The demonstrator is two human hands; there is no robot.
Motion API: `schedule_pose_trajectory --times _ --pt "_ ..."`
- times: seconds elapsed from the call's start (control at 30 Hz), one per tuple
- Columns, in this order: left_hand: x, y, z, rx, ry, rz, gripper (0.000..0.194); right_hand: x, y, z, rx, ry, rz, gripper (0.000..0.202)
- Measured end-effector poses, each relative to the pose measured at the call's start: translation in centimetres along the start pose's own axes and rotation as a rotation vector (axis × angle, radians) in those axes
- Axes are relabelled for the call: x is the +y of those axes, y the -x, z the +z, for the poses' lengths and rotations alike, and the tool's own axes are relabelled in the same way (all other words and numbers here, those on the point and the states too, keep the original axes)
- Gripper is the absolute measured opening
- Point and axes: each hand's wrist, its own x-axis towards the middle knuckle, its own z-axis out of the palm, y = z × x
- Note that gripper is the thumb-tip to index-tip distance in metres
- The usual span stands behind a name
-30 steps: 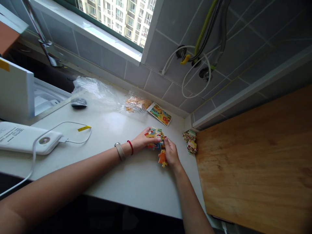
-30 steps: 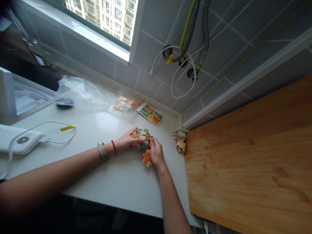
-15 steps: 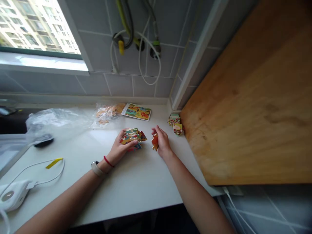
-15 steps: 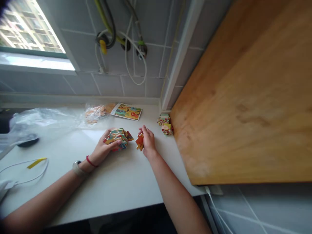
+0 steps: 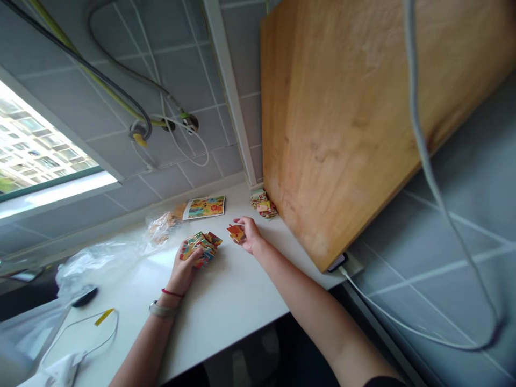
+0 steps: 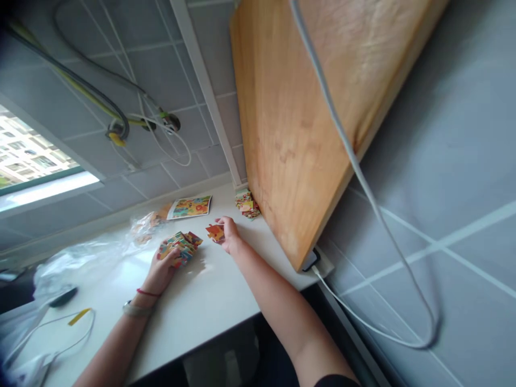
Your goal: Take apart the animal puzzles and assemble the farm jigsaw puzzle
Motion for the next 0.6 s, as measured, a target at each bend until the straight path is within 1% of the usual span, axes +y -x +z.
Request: schedule_pose_trajectory --times 0.1,0.17,0.23,0.3,0.43,0.53,0.6 --pt "0.0 0.0 0.2 0.029 -0.011 0.013 0.062 0.3 -0.5 0.1 0.031 -0.014 -0.086 0.02" --pt "0.0 0.1 0.4 0.057 -0.03 0.02 0.064 0.4 -0.6 0.2 0.028 -0.016 -0.157 0.03" --pt "0.1 0.3 0.6 0.08 -0.058 0.032 0.066 0.5 -0.6 0.3 0.018 -0.004 -0.232 0.036" --pt "0.2 0.4 0.8 0.089 -0.104 0.041 0.064 0.7 -0.5 0.3 0.025 0.026 -0.307 0.033" --pt "0.5 0.7 1.0 0.117 -0.153 0.044 0.059 1.2 -0.7 0.3 0.063 0.113 -0.436 0.016" --pt "0.5 1.0 1.2 0.109 -0.129 0.049 0.062 1.4 -1.0 0.2 0.068 0.183 -0.504 0.013" --pt "0.5 1.2 1.6 0.07 -0.185 0.069 0.064 1.5 -1.2 0.1 0.064 0.222 -0.54 0.014"
